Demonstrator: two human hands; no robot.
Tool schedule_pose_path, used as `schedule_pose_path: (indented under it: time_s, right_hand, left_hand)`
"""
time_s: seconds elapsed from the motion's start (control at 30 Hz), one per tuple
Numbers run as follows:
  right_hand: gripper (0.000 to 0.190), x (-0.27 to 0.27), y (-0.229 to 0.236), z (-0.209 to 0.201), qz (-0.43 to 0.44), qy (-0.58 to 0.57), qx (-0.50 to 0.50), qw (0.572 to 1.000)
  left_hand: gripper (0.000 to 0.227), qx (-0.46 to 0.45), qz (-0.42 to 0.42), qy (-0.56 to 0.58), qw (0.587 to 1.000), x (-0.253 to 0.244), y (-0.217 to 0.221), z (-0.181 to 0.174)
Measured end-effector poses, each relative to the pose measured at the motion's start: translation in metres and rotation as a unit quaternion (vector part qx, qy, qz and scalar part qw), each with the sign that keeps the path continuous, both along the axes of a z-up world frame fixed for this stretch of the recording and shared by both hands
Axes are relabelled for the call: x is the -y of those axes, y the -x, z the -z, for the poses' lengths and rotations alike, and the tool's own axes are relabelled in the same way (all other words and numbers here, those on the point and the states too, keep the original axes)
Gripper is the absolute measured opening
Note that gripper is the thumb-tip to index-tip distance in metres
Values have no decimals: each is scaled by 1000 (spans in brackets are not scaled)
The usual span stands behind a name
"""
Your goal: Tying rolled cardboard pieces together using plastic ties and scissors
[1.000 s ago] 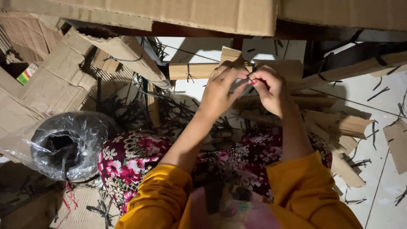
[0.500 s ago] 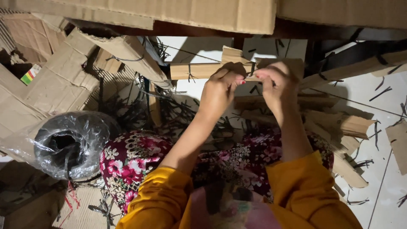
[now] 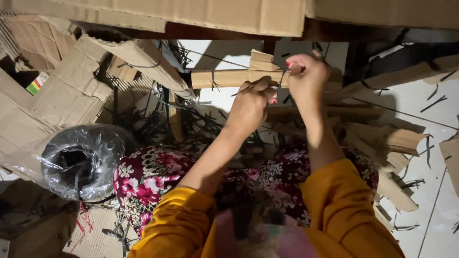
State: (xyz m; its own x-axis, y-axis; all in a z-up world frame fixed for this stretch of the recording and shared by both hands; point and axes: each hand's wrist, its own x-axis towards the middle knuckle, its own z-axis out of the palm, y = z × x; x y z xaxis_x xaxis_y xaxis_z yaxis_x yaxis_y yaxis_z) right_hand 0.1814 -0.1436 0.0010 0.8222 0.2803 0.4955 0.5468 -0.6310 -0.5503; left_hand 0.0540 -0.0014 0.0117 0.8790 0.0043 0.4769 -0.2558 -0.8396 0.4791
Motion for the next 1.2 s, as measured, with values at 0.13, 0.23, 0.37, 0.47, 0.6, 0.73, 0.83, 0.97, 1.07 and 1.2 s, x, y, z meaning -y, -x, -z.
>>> schedule_pose_path:
  time_s: [0.13,0.23,0.37,0.47,0.6,0.73,0.83,0.97,1.07,1.2]
  right_hand:
    - [21,-4,-5,-15,11,-6,-92,996]
    - [21,-1,-12,-12,11,3,-180,984]
    - [21,-3,-5,-18,12,-11,-153,988]
    - [21,-1,-5,-12,10,-18,-122,992]
    - [14,5,-4,-14,-27,-35,-132,990]
    - [10,20,1,-14,-68,-28,-53,996]
    - [9,34,14,-35,-109,-29,-43,993]
    - [11,42,31,-47,-172,-56,-40,983]
    - [13,36,42,-61,-204,-64,-32,976]
    - [13,31,52,-64,-240,-70,-2,968]
  left_hand:
    - [10,-12,27,-22,999,-2,-4,-10]
    - [14,43,72,13,996,-7,-6,-44]
    - [23,49,100,43,993,-4,-17,-29]
    - [20,56,96,97,989,1,-29,-3]
    - [24,61,59,166,982,7,-29,-23]
    - [21,42,65,172,982,1,-32,-18]
    - [22,15,32,164,986,4,-33,-12]
    - [25,-6,-19,147,989,10,-36,-18]
    - [24,-27,-35,168,985,10,-38,-22]
    - [23,-53,-57,186,980,9,-40,-27]
